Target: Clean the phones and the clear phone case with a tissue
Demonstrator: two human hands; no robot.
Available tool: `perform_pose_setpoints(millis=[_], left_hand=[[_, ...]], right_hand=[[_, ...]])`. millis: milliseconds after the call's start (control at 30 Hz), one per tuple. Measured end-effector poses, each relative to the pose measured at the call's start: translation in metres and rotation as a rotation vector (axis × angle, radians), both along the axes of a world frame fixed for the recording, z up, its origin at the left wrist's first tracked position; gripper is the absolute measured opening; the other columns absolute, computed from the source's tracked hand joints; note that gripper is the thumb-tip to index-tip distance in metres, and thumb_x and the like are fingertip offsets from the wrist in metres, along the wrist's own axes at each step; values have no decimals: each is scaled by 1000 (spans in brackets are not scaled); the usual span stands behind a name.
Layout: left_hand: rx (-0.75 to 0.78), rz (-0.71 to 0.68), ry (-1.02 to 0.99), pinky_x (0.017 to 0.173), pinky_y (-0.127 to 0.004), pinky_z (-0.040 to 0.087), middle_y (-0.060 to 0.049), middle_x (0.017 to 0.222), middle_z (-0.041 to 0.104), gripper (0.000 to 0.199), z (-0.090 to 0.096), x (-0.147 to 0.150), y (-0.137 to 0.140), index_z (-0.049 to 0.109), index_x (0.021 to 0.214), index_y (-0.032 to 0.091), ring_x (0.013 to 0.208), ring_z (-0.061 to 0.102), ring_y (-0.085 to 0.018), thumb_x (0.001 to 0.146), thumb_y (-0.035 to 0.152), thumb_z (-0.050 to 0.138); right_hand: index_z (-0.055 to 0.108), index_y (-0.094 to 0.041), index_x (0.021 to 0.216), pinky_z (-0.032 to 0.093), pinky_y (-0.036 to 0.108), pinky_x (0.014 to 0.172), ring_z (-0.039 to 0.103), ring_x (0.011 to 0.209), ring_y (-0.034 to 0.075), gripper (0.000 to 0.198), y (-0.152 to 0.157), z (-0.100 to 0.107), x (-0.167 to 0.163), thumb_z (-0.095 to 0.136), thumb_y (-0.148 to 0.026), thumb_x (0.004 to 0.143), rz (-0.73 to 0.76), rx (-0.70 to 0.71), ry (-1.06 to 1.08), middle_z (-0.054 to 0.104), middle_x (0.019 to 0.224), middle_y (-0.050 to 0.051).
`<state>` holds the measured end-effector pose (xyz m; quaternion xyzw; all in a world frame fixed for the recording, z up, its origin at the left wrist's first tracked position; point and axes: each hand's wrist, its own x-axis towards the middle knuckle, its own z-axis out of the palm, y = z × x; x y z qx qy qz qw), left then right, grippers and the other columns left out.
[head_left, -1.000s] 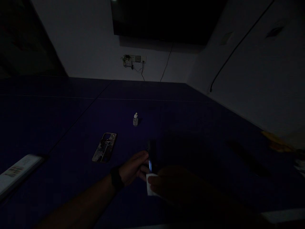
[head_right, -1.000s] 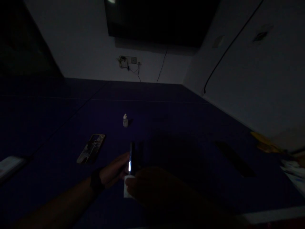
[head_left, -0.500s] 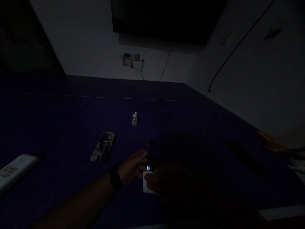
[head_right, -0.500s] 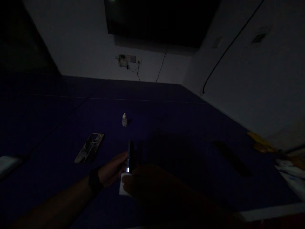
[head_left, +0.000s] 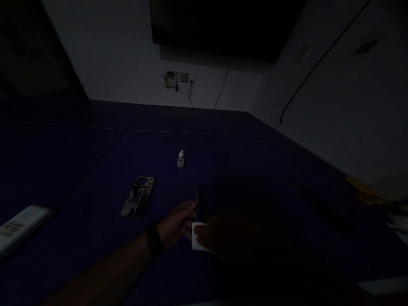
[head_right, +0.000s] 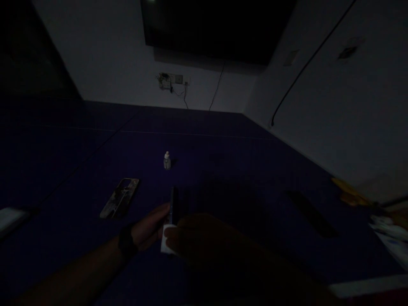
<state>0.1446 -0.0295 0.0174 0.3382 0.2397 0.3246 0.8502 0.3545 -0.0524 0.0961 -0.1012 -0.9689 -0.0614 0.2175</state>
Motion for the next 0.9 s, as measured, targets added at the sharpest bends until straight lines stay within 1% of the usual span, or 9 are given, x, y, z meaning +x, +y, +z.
perform_pose_setpoints(millis=[67,133,267,400,533,600,767,833,900], left_hand=[[8,1,18,54,-21,52,0,72,60,38,1,0,0,60,101,15,59,62,-12,92,52,65],[32,-3,50,54,-23,55,-2,75,63,41,0,0,0,59,105,16,64,67,-16,90,53,66],[79,-9,71,51,-25,57,-10,91,70,48,-2,0,1,56,116,17,76,74,-24,92,60,59],[64,-26,60,52,-25,57,-10,92,70,43,-3,-1,2,57,113,17,75,73,-22,93,55,62],[20,6,31,52,-21,54,-4,79,66,39,-4,0,2,60,102,15,65,67,-15,88,51,70],[36,8,43,52,-23,55,-3,79,66,40,-3,0,1,59,103,16,65,67,-16,87,51,71],[66,-31,91,54,-30,59,-11,96,70,46,-4,1,-1,56,117,16,71,72,-21,91,53,65],[68,-30,83,54,-29,58,-10,93,70,44,-5,1,0,57,117,17,69,71,-21,91,52,65],[53,-2,50,54,-25,55,-6,84,69,38,-6,1,1,59,110,17,65,68,-17,91,50,67]], right_hand=[[61,-11,120,53,29,87,67,97,17,27,4,-1,1,42,-16,102,-5,15,9,73,110,12],[59,-8,124,53,32,90,65,106,19,29,21,0,2,45,-18,100,-18,44,22,71,116,15],[56,-9,129,52,36,94,63,113,21,35,54,2,3,45,-24,100,-132,28,29,66,127,18],[57,-12,129,53,35,94,63,114,20,33,37,2,3,44,-24,101,-72,12,2,69,122,15],[63,-15,118,55,28,84,68,98,17,25,8,5,1,44,-18,101,-33,-35,-35,74,109,11],[63,-13,116,55,27,83,68,97,17,26,12,8,0,43,-20,102,-50,-24,-10,74,109,12],[57,-10,130,52,36,95,63,114,21,34,48,12,4,43,-23,101,-126,33,16,67,126,17],[57,-9,130,52,36,95,63,114,21,35,48,9,4,45,-24,100,-95,22,1,67,126,18],[59,-9,126,52,34,92,64,110,20,32,33,4,3,45,-23,101,-40,6,-7,69,120,16]])
